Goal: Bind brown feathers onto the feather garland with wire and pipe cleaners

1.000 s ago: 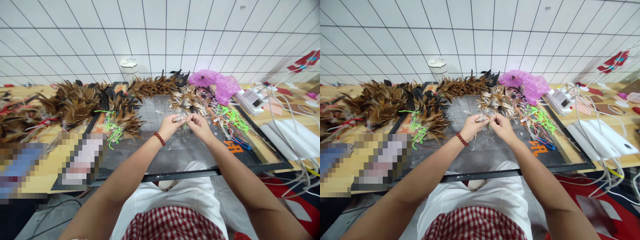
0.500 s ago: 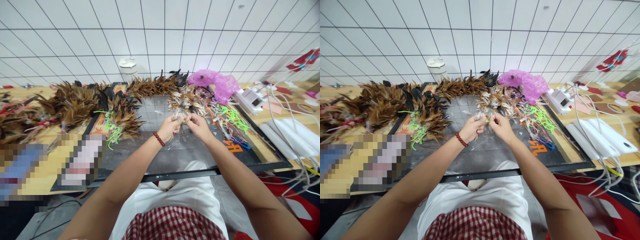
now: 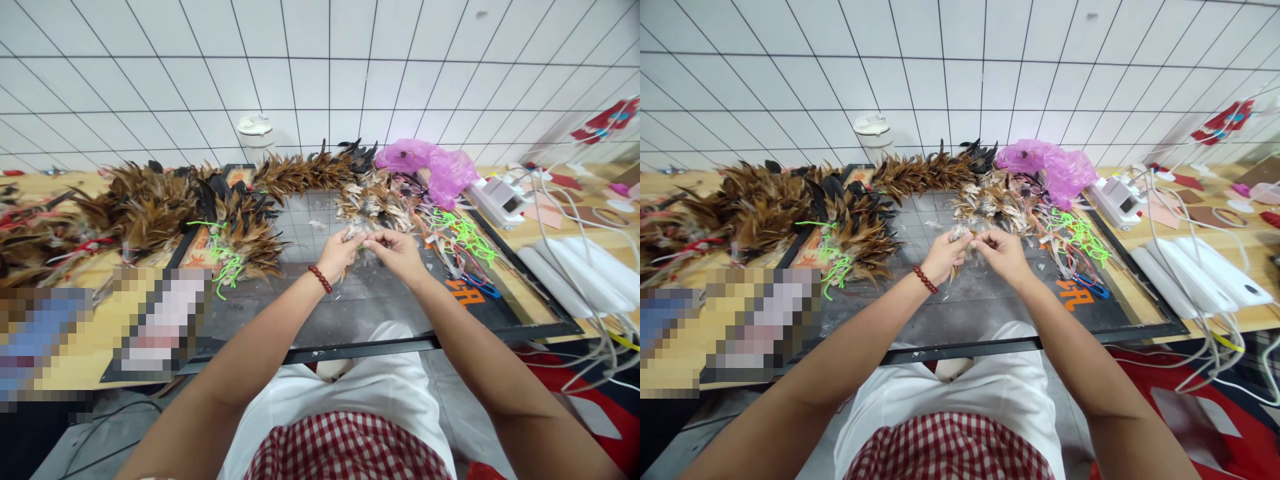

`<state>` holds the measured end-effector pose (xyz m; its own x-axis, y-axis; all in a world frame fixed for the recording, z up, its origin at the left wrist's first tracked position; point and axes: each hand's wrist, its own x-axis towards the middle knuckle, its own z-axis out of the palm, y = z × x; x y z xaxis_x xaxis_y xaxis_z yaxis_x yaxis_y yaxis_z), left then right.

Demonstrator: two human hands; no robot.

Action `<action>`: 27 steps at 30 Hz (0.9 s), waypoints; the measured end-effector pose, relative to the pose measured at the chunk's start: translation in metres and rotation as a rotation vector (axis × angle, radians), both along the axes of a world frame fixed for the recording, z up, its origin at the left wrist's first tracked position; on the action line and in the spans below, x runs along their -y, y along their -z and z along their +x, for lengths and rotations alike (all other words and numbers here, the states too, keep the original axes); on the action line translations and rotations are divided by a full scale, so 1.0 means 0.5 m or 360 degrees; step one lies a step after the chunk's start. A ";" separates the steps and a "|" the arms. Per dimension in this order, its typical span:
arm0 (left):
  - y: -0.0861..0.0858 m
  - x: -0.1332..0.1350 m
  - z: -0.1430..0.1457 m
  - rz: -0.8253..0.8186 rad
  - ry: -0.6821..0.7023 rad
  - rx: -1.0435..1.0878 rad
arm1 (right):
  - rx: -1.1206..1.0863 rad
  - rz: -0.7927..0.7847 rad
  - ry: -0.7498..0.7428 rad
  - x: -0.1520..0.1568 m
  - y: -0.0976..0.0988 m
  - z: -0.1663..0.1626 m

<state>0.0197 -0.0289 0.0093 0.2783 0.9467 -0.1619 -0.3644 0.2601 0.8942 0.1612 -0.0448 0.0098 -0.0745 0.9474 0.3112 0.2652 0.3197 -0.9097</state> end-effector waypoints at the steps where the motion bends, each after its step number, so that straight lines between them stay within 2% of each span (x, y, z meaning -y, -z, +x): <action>1: -0.002 0.000 0.000 0.0002 -0.0017 -0.0012 | 0.0023 0.0002 0.0008 -0.001 0.001 0.001; 7: -0.010 0.007 0.005 0.0002 -0.0049 -0.0104 | 0.0150 0.0102 0.0125 -0.004 0.014 0.003; 15: 0.002 0.002 -0.001 0.0039 0.0102 -0.0205 | -0.0438 -0.0125 0.0089 -0.017 0.016 0.004; 17: 0.001 0.003 -0.001 0.0050 0.0134 -0.0212 | -0.0641 -0.0305 -0.0015 -0.015 0.007 0.009; 20: -0.005 0.002 -0.001 0.0106 0.0091 -0.0213 | -0.0806 -0.0711 -0.0414 -0.008 -0.012 0.025; 22: -0.009 -0.002 -0.003 0.0139 -0.0011 -0.0173 | -0.0859 -0.0819 -0.0608 -0.003 -0.025 0.039; 24: -0.012 -0.009 -0.008 0.0128 -0.0115 -0.0126 | -0.0906 -0.0725 -0.0590 -0.002 -0.033 0.049; 27: -0.011 -0.016 -0.016 0.0093 -0.0150 -0.0083 | -0.0793 -0.0402 -0.0292 -0.003 -0.030 0.049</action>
